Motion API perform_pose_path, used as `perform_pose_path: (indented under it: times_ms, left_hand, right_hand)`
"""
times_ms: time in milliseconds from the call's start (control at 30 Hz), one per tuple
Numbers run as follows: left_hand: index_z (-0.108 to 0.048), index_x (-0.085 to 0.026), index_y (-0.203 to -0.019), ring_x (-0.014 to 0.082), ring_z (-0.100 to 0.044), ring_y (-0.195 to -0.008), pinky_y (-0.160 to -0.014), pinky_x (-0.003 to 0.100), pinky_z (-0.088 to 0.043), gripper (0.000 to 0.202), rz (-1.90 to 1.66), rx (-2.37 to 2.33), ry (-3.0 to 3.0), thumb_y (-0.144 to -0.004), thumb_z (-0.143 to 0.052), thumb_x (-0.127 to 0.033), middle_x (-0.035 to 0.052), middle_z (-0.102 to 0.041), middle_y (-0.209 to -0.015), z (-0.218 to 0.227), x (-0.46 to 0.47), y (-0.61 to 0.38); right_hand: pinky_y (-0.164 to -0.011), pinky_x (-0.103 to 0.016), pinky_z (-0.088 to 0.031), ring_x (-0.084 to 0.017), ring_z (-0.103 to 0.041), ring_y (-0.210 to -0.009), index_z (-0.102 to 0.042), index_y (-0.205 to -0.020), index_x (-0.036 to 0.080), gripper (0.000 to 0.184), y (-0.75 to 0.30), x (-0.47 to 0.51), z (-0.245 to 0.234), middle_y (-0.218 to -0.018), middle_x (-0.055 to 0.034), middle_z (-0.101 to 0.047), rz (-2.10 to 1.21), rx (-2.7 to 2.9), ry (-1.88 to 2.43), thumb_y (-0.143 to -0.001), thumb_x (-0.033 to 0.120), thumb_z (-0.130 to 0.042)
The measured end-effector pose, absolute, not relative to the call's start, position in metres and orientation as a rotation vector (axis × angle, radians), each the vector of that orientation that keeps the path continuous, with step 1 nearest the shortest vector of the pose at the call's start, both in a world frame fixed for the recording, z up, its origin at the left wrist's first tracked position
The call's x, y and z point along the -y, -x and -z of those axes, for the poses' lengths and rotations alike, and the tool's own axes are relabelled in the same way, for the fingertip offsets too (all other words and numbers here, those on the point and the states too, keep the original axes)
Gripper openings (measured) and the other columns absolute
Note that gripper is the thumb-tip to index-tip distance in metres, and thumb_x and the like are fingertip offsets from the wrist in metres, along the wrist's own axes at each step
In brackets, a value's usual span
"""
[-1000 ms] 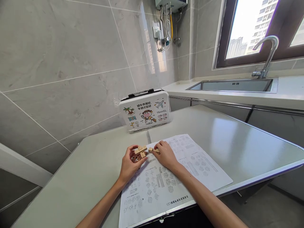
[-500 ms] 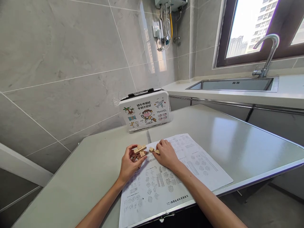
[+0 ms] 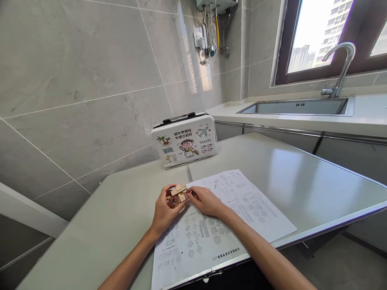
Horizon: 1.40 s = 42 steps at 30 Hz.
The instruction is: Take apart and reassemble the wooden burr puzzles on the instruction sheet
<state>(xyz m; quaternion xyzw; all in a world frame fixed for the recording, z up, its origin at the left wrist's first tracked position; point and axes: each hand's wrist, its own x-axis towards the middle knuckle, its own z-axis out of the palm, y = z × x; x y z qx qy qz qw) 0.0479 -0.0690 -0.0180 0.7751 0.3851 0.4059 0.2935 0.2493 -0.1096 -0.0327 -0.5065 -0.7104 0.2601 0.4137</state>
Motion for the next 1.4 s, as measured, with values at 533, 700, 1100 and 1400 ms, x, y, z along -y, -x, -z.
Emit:
perform_pose_path:
  times_ms: [533, 700, 1100, 1400]
  left_hand:
    - [-0.05, -0.029, -0.132, 0.0168, -0.064, -0.095, -0.083, 0.031, -0.056, 0.053, -1.04, -0.9, -2.376, -0.085, -0.074, -0.022, 0.0045, -0.061, -0.123, 0.017, 0.075, -0.047]
    - [-0.048, -0.03, -0.135, 0.0183, -0.064, -0.095, -0.082, 0.033, -0.055, 0.055, -1.007, -0.912, -2.458, -0.086, -0.073, -0.024, 0.0058, -0.061, -0.127, 0.021, 0.076, -0.046]
    - [-0.052, -0.03, -0.133, 0.0211, -0.07, -0.097, -0.083, 0.036, -0.059, 0.058, -0.985, -0.961, -2.312, -0.082, -0.08, -0.032, 0.0047, -0.069, -0.123, 0.02, 0.077, -0.048]
    - [-0.051, -0.026, -0.129, 0.0259, -0.07, -0.115, -0.099, 0.042, -0.058, 0.066, -1.084, -0.852, -1.871, -0.075, -0.089, -0.034, 0.0109, -0.068, -0.13, 0.018, 0.07, -0.051]
  right_hand:
    - [-0.063, -0.029, -0.042, -0.016, -0.059, -0.063, -0.061, -0.095, 0.024, 0.015, -0.249, 0.106, 0.044, -0.084, -0.0001, -0.074, -0.469, 1.676, 1.262, -0.097, 0.039, -0.065]
    - [-0.063, -0.029, -0.043, -0.016, -0.061, -0.063, -0.062, -0.094, 0.024, 0.017, -0.249, 0.108, 0.043, -0.081, -0.0001, -0.074, -0.478, 1.67, 1.226, -0.096, 0.041, -0.066]
    - [-0.064, -0.028, -0.045, -0.015, -0.06, -0.064, -0.067, -0.096, 0.024, 0.022, -0.249, 0.109, 0.037, -0.083, -0.0007, -0.074, -0.605, 1.598, 1.134, -0.1, 0.043, -0.058]
    - [-0.06, -0.028, -0.047, -0.014, -0.06, -0.058, -0.065, -0.111, 0.022, 0.039, -0.248, 0.104, 0.039, -0.088, -0.0024, -0.072, -0.836, 1.556, 1.156, -0.102, 0.056, -0.048]
